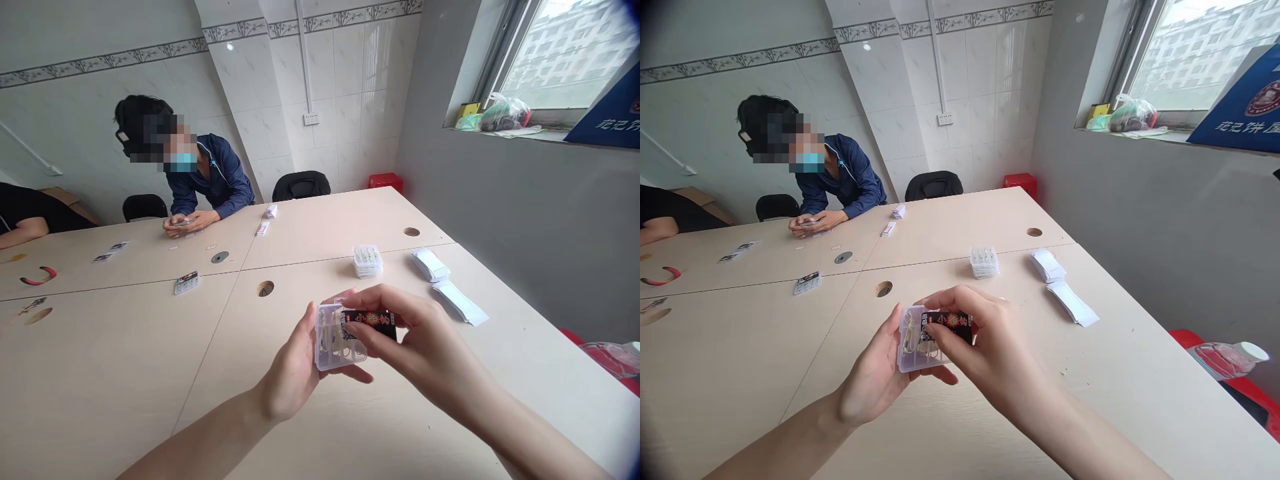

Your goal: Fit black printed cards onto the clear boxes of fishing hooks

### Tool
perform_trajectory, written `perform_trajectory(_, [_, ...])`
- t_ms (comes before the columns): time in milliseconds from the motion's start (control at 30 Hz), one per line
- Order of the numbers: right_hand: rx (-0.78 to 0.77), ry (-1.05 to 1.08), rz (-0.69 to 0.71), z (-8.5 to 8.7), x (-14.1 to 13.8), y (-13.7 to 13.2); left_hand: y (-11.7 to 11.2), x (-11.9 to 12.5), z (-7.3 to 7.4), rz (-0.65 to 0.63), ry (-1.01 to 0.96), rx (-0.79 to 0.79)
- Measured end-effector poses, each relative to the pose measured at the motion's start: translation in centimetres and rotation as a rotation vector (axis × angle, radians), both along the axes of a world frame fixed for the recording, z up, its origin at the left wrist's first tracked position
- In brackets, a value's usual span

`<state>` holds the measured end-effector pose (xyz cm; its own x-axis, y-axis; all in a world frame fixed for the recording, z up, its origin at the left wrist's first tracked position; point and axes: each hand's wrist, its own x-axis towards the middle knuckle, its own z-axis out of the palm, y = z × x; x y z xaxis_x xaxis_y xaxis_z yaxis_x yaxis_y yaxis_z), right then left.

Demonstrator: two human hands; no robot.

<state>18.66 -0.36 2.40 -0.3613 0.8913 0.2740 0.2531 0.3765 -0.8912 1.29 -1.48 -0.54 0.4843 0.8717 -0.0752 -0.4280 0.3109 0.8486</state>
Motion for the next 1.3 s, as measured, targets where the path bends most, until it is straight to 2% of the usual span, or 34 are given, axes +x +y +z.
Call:
perform_trajectory(133, [-0.057,0.042,-0.014,-0.6,-0.3,0.1,-0.1,0.3,-0.1,-0.069,-0.024,-0.009])
perform_trajectory(700, [-0.031,0.040,-0.094,-1.7,-1.5,-0.6,-0.4,0.4,-0.4,-0.065,-0.086,-0.057])
perform_trajectory(1300, [-0.101,0.087,-0.063,-1.5,-1.6,-0.6,-0.5,0.2,-0.7,-0.074,-0.038,-0.022])
